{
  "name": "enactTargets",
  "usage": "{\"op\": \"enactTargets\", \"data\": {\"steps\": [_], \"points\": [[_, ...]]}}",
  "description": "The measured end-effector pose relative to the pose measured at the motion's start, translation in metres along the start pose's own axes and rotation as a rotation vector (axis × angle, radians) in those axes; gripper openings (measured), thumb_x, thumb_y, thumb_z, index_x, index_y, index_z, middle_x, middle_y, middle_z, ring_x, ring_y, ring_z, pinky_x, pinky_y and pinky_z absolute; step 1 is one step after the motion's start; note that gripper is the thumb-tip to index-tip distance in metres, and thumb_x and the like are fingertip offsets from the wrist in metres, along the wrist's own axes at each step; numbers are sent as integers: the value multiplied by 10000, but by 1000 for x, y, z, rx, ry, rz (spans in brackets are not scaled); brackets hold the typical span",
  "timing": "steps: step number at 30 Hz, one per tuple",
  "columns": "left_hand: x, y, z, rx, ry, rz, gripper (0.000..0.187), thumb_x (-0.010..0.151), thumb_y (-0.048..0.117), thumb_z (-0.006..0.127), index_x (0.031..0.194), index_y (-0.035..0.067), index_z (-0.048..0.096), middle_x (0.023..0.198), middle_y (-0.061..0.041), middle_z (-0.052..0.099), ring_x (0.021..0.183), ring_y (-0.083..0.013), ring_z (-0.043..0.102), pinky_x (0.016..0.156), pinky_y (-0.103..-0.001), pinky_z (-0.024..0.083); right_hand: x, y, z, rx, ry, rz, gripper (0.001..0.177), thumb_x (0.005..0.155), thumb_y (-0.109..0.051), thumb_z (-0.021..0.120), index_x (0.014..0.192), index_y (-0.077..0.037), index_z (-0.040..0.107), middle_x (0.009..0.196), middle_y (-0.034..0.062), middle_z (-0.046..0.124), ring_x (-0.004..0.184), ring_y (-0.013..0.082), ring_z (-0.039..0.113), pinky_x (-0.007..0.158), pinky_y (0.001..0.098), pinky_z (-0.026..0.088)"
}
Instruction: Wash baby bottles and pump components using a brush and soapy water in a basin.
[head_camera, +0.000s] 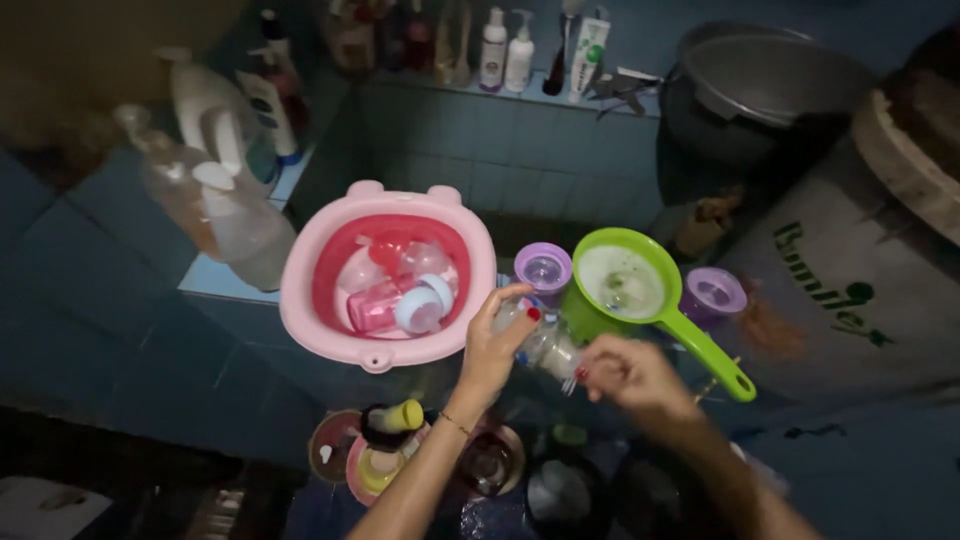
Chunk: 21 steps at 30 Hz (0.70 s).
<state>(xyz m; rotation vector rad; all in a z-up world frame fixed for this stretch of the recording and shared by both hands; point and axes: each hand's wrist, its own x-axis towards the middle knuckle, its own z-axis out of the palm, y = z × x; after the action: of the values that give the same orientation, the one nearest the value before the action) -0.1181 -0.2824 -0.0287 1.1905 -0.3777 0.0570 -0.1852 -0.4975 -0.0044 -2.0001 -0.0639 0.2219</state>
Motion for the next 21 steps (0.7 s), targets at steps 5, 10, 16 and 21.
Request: {"op": "enactTargets", "data": {"steps": [5, 10, 16, 21], "points": [[-6, -21, 27, 67, 67, -117, 416, 886, 62, 702, 1296, 60, 630, 1148, -32, 676, 910, -82, 608, 747, -247, 515, -18, 11, -1, -66, 322, -92, 118, 897, -102, 689, 991, -38, 723, 741, 24, 669, 625, 97, 607, 603, 236, 477], [-22, -61, 35, 60, 109, -196, 368, 919, 144, 690, 1283, 95, 662, 1045, -19, 699, 874, -85, 649, 766, -235, 537, -20, 44, -10, 238, 13, 151, 136, 928, -129, 709, 992, -13, 741, 704, 54, 672, 619, 139, 568, 573, 274, 434], [-45, -123, 34, -675, 441, -783, 276, 875, 432, 630, 1035, 215, 690, 1015, 2, 743, 883, -182, 717, 738, -348, 576, 6, -11, -46, -513, 88, 36, 341, 834, -166, 685, 1167, -94, 712, 1076, 215, 713, 1012, 363, 692, 860, 450, 537], [-43, -174, 21, -849, 445, -812, 388, 883, 499, 652, 1015, 138, 699, 987, -27, 760, 911, -210, 723, 740, -344, 611, 116, -5, -92, -919, 96, 294, 873, 764, -494, 845, 1440, -73, 486, 1371, 335, 522, 1248, 469, 552, 1035, 457, 473]]}}
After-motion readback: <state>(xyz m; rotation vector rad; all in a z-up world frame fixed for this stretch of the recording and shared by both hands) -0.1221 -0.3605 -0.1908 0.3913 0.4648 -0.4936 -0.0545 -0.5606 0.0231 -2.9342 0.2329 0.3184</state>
